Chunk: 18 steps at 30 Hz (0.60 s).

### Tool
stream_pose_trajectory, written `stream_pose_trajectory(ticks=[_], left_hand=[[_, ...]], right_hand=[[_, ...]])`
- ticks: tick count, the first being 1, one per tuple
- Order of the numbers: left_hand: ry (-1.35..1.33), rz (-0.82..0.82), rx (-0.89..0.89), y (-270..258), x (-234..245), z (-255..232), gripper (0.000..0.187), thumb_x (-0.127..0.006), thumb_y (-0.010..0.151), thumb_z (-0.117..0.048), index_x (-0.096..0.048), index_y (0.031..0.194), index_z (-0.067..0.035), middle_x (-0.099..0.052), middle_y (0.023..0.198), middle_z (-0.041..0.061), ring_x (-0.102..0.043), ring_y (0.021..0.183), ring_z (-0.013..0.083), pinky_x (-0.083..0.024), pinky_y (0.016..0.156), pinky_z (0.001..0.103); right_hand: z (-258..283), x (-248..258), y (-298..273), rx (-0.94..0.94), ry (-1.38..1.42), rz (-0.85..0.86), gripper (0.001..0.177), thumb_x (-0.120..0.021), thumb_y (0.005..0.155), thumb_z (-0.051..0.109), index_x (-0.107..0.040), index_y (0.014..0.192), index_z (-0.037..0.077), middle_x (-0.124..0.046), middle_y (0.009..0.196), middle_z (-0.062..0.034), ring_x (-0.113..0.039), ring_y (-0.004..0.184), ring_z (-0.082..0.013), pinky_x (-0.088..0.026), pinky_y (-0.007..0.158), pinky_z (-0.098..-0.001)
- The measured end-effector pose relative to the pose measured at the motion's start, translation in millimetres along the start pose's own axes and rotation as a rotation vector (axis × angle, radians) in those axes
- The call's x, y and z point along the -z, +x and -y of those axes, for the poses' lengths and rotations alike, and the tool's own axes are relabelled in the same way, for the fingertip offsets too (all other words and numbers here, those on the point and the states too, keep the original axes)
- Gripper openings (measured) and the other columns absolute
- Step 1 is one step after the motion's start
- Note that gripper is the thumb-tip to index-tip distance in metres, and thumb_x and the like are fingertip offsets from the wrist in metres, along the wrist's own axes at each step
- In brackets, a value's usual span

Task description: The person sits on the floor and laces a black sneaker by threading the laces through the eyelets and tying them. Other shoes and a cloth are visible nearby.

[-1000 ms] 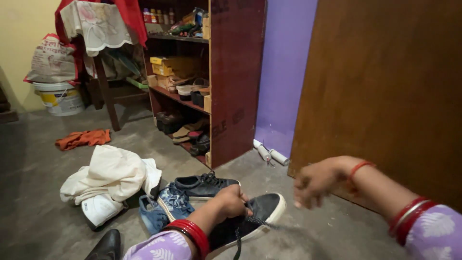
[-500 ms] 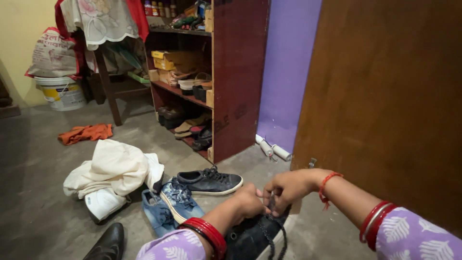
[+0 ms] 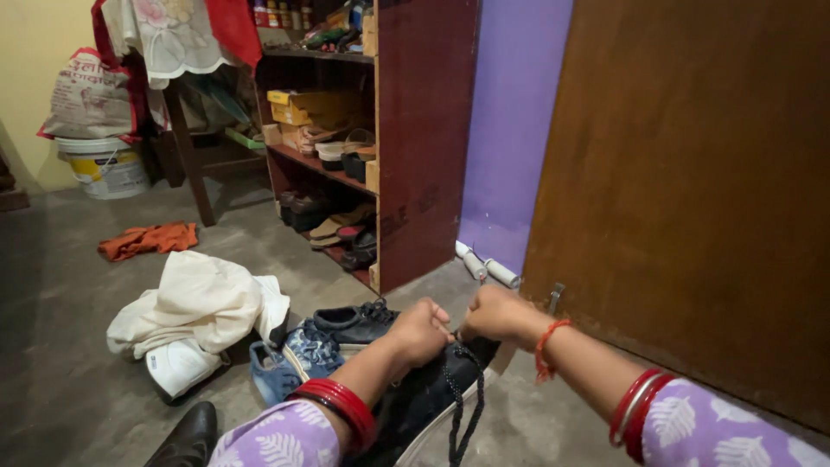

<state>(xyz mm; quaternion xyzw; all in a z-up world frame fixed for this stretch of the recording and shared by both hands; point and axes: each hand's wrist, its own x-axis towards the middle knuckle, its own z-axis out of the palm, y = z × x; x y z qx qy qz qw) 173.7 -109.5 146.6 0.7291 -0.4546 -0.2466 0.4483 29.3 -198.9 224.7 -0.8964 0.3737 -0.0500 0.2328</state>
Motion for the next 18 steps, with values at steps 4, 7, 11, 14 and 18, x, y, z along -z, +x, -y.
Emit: stream_pose_trajectory(ticks=[4, 7, 11, 14, 18], left_hand=[[-0.020, -0.114, 0.192, -7.5, 9.1, -19.5, 0.019, -0.080, 0.082, -0.013, -0.074, 0.098, -0.004, -0.075, 0.086, 0.008, -0.069, 0.075, 0.0174, -0.053, 0.066, 0.033], [-0.125, -0.169, 0.194, -8.4, 13.2, -21.6, 0.011, -0.079, 0.081, -0.014, -0.079, 0.084, -0.003, -0.075, 0.078, 0.010, -0.069, 0.069, 0.0178, -0.053, 0.063, 0.033], [-0.201, -0.219, 0.123, -5.1, 8.7, -21.8, 0.009, -0.072, 0.082, -0.013, -0.077, 0.081, -0.005, -0.073, 0.075, 0.009, -0.066, 0.067, 0.0169, -0.052, 0.062, 0.035], [-0.283, -0.208, 0.106, -4.3, 3.5, -27.0, 0.013, -0.073, 0.081, -0.012, -0.072, 0.080, 0.000, -0.072, 0.076, 0.009, -0.065, 0.070, 0.0163, -0.051, 0.063, 0.035], [-0.286, -0.272, 0.101, -13.7, -7.6, -31.0, 0.018, -0.069, 0.077, -0.013, -0.074, 0.082, 0.004, -0.075, 0.081, 0.014, -0.070, 0.077, 0.0214, -0.051, 0.068, 0.039]], right_hand=[[10.0, 4.2, -5.8, 0.014, 0.011, -0.146, 0.018, -0.081, 0.074, 0.028, -0.081, 0.081, 0.012, -0.077, 0.084, -0.0038, -0.073, 0.085, -0.0174, -0.052, 0.079, -0.0343], [10.5, 7.8, -7.9, 0.148, 0.041, -0.181, 0.016, -0.080, 0.077, 0.029, -0.079, 0.082, 0.014, -0.077, 0.083, -0.0014, -0.072, 0.086, -0.0161, -0.051, 0.082, -0.0360], [15.2, 15.5, -15.7, 0.500, -0.075, -0.232, 0.016, -0.080, 0.078, 0.024, -0.075, 0.090, 0.015, -0.069, 0.091, -0.0029, -0.062, 0.100, -0.0216, -0.041, 0.094, -0.0440], [21.8, 21.8, -23.5, 0.595, -0.242, -0.223, 0.013, -0.079, 0.080, 0.024, -0.074, 0.089, 0.016, -0.067, 0.097, -0.0007, -0.057, 0.109, -0.0204, -0.025, 0.108, -0.0494], [30.3, 28.8, -29.8, 0.603, -0.361, -0.169, 0.013, -0.075, 0.080, 0.024, -0.071, 0.084, 0.012, -0.068, 0.096, -0.0012, -0.062, 0.107, -0.0201, -0.026, 0.110, -0.0499]])
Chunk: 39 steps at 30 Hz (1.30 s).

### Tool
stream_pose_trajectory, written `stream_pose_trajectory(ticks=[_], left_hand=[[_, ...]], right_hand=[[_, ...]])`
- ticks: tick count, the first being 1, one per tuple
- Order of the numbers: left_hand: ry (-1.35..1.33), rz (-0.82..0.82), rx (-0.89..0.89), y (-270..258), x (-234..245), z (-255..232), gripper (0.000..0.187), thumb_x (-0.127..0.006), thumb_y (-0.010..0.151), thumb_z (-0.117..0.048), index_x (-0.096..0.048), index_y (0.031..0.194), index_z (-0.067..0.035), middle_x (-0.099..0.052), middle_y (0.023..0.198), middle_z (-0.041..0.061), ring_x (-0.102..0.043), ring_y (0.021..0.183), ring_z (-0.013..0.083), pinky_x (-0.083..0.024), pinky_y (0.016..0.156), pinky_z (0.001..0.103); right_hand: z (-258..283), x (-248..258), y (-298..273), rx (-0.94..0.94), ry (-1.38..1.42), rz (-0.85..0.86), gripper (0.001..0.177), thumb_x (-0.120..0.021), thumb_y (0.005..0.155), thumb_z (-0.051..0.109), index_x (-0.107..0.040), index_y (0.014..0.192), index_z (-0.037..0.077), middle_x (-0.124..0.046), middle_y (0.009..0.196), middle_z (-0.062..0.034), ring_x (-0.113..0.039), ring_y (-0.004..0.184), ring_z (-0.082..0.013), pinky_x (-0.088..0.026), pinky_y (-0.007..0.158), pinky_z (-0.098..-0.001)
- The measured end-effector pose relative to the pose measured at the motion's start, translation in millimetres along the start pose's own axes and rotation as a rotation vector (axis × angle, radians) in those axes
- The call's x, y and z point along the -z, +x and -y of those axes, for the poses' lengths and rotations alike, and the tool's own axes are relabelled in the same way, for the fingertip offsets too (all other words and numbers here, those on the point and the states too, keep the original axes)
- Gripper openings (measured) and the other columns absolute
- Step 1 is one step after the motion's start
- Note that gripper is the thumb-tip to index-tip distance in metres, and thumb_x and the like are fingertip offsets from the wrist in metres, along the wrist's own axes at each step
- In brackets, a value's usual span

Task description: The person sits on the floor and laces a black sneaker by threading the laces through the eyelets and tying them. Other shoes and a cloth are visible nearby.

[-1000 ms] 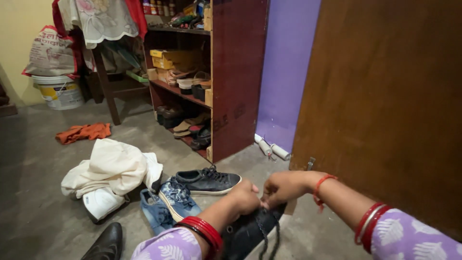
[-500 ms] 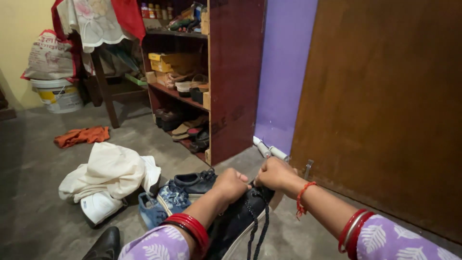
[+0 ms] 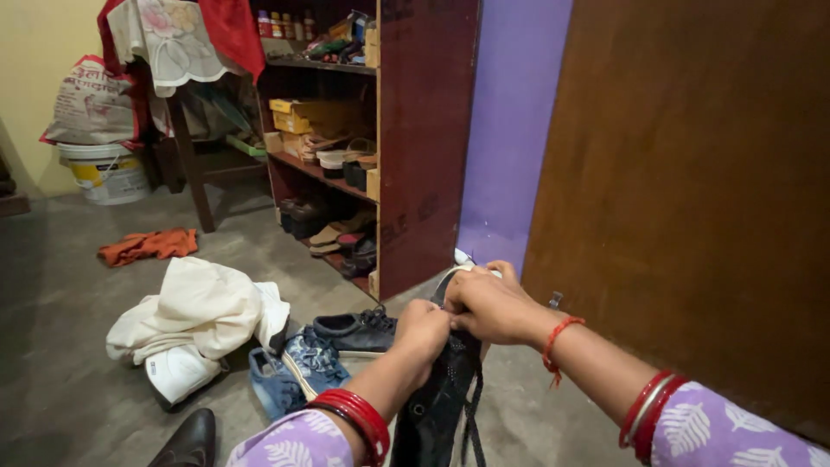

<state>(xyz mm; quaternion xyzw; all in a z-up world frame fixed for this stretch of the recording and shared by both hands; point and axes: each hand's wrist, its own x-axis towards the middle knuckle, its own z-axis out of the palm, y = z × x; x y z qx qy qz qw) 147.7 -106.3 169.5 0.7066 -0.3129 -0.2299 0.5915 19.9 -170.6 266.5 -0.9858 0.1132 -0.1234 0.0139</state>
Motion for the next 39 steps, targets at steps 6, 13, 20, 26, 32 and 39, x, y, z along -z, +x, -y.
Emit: stream_pose_trajectory(ticks=[6, 13, 20, 26, 32, 39], left_hand=[[0.163, -0.118, 0.009, -10.2, -8.8, -14.4, 0.044, -0.050, 0.083, -0.030, -0.074, 0.100, 0.003, -0.072, 0.104, 0.029, -0.067, 0.105, 0.0460, -0.049, 0.089, 0.049], [0.138, -0.107, 0.100, -33.5, 1.2, -45.5, 0.052, -0.051, 0.084, -0.042, -0.075, 0.103, 0.001, -0.072, 0.110, 0.028, -0.066, 0.111, 0.0445, -0.048, 0.095, 0.047], [0.146, -0.032, 0.179, -58.6, 11.5, -56.7, 0.047, -0.051, 0.084, -0.042, -0.076, 0.075, -0.004, -0.078, 0.086, 0.018, -0.073, 0.094, 0.0337, -0.051, 0.088, 0.041], [0.135, 0.112, 0.183, -59.5, 5.7, -53.6, 0.042, -0.054, 0.084, -0.038, -0.075, 0.073, -0.003, -0.077, 0.075, 0.010, -0.075, 0.074, 0.0208, -0.054, 0.080, 0.032], [0.001, 0.188, 0.199, -46.1, -2.7, -35.1, 0.038, -0.050, 0.086, -0.027, -0.070, 0.074, 0.002, -0.074, 0.071, 0.013, -0.074, 0.066, 0.0234, -0.057, 0.069, 0.032], [0.060, 0.158, 0.237, -40.2, 4.1, -40.7, 0.046, -0.044, 0.089, -0.031, -0.074, 0.078, 0.001, -0.078, 0.074, 0.013, -0.074, 0.063, 0.0219, -0.056, 0.070, 0.030]], right_hand=[[9.7, 15.6, 1.9, -0.085, -0.140, 0.114, 0.013, -0.060, 0.082, 0.016, -0.072, 0.087, 0.013, -0.071, 0.090, -0.0060, -0.068, 0.095, -0.0271, -0.039, 0.097, -0.0436], [10.4, 11.1, -2.6, -0.022, -0.092, 0.029, 0.038, -0.074, 0.075, 0.024, -0.058, 0.109, 0.015, -0.068, 0.092, -0.0088, -0.063, 0.101, -0.0313, -0.033, 0.086, -0.0456], [-1.2, 16.9, -2.2, -0.028, -0.012, 0.190, 0.019, -0.078, 0.076, 0.024, -0.070, 0.091, 0.014, -0.077, 0.091, -0.0052, -0.070, 0.095, -0.0275, -0.040, 0.088, -0.0400], [-23.2, 4.2, 2.8, 0.008, 0.027, 0.244, 0.016, -0.078, 0.075, 0.021, -0.075, 0.087, 0.010, -0.075, 0.086, -0.0115, -0.069, 0.085, -0.0275, -0.049, 0.078, -0.0425], [-46.7, -8.4, -5.0, -0.278, 0.453, 0.225, 0.020, -0.065, 0.087, 0.019, -0.056, 0.075, 0.005, -0.057, 0.066, -0.0053, -0.057, 0.061, -0.0175, -0.049, 0.058, -0.0371], [-39.4, -9.8, -14.5, -0.242, 0.895, 0.281, 0.020, -0.057, 0.093, 0.022, -0.051, 0.077, 0.012, -0.046, 0.069, 0.0070, -0.038, 0.060, -0.0056, -0.033, 0.052, -0.0243]])
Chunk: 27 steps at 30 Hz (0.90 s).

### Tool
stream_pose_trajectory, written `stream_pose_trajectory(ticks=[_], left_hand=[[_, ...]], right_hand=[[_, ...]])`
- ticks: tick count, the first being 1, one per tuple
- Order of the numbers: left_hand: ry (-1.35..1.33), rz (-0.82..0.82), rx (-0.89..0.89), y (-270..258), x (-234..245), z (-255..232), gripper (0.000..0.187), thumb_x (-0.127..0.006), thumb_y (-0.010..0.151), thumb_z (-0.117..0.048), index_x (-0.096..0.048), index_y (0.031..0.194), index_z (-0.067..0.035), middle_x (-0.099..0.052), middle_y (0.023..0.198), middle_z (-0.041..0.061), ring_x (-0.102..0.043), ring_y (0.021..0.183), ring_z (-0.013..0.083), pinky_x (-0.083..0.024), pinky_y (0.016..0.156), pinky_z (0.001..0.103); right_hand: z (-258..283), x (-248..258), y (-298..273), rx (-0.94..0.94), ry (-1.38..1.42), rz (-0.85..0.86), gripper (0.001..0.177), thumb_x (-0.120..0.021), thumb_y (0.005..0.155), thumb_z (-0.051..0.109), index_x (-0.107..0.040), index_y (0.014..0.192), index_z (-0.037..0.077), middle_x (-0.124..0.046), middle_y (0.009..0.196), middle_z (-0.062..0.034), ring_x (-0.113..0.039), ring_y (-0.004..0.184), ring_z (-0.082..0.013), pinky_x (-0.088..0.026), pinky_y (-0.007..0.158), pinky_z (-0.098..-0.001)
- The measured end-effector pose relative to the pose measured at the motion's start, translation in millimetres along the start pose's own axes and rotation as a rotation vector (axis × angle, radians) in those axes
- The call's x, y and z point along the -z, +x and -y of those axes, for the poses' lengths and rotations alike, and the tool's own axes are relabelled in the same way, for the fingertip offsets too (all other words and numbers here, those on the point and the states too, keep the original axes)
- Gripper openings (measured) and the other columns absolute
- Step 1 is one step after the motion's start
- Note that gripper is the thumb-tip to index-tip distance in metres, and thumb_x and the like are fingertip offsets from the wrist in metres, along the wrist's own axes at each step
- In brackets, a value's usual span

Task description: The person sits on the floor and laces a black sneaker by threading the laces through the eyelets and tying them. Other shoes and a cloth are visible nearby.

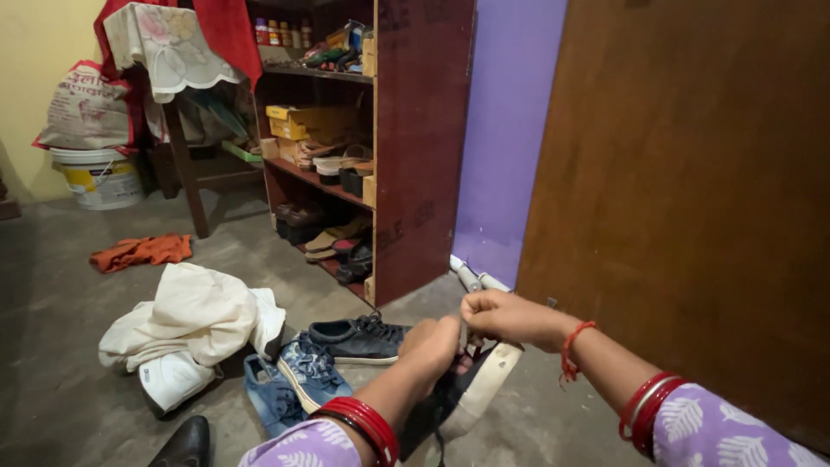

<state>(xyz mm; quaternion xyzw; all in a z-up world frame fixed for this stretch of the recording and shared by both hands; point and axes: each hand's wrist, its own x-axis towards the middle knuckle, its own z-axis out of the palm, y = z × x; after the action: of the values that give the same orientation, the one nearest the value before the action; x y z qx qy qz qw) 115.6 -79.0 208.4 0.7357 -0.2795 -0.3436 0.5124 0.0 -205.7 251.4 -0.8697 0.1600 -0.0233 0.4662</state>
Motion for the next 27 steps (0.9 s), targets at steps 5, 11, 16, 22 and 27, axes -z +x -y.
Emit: stream_pose_trajectory(ticks=[5, 11, 16, 22, 27], left_hand=[[0.043, -0.011, -0.088, 8.2, 2.4, 2.3, 0.054, -0.039, 0.089, -0.034, -0.075, 0.076, 0.004, -0.079, 0.077, 0.017, -0.076, 0.074, 0.0280, -0.057, 0.080, 0.034], [0.277, -0.113, -0.132, 20.4, 4.2, 18.2, 0.052, -0.042, 0.087, -0.038, -0.078, 0.084, 0.000, -0.073, 0.097, 0.023, -0.067, 0.104, 0.0391, -0.047, 0.096, 0.045], [0.301, 0.008, -0.135, 20.5, 0.6, 29.1, 0.048, -0.044, 0.082, -0.030, -0.081, 0.080, 0.000, -0.078, 0.092, 0.018, -0.071, 0.098, 0.0338, -0.049, 0.093, 0.041], [0.278, 0.067, -0.060, 16.7, -2.9, 26.3, 0.046, -0.044, 0.083, -0.026, -0.078, 0.079, 0.004, -0.079, 0.083, 0.017, -0.077, 0.085, 0.0300, -0.056, 0.086, 0.038], [0.460, 0.063, -0.096, 19.8, -3.8, 26.8, 0.043, -0.053, 0.081, -0.029, -0.080, 0.088, 0.004, -0.077, 0.091, 0.022, -0.075, 0.091, 0.0317, -0.055, 0.090, 0.039]], right_hand=[[-3.1, 13.8, 0.5, 0.003, 0.246, 0.037, 0.012, -0.062, 0.084, 0.012, -0.061, 0.096, 0.016, -0.052, 0.074, 0.0056, -0.044, 0.063, -0.0056, -0.035, 0.056, -0.0240], [-36.3, 62.4, 31.5, 0.169, -0.078, -0.370, 0.016, -0.075, 0.077, 0.006, -0.073, 0.093, 0.005, -0.071, 0.078, 0.0023, -0.064, 0.071, -0.0047, -0.051, 0.062, -0.0232], [-53.1, 85.6, 25.9, -0.220, 0.197, -0.843, 0.029, -0.070, 0.094, 0.019, -0.068, 0.111, -0.004, -0.055, 0.070, -0.0039, -0.046, 0.057, -0.0141, -0.035, 0.049, -0.0342], [-70.8, 98.4, 19.6, -0.354, -0.255, -0.714, 0.066, -0.084, 0.083, 0.021, -0.053, 0.138, 0.003, -0.067, 0.093, -0.0183, -0.060, 0.076, -0.0249, -0.046, 0.062, -0.0387], [-44.2, 46.1, 17.7, -0.273, -0.429, -0.218, 0.052, -0.081, 0.077, 0.026, -0.071, 0.125, 0.008, -0.075, 0.111, -0.0072, -0.069, 0.100, -0.0167, -0.057, 0.079, -0.0313]])
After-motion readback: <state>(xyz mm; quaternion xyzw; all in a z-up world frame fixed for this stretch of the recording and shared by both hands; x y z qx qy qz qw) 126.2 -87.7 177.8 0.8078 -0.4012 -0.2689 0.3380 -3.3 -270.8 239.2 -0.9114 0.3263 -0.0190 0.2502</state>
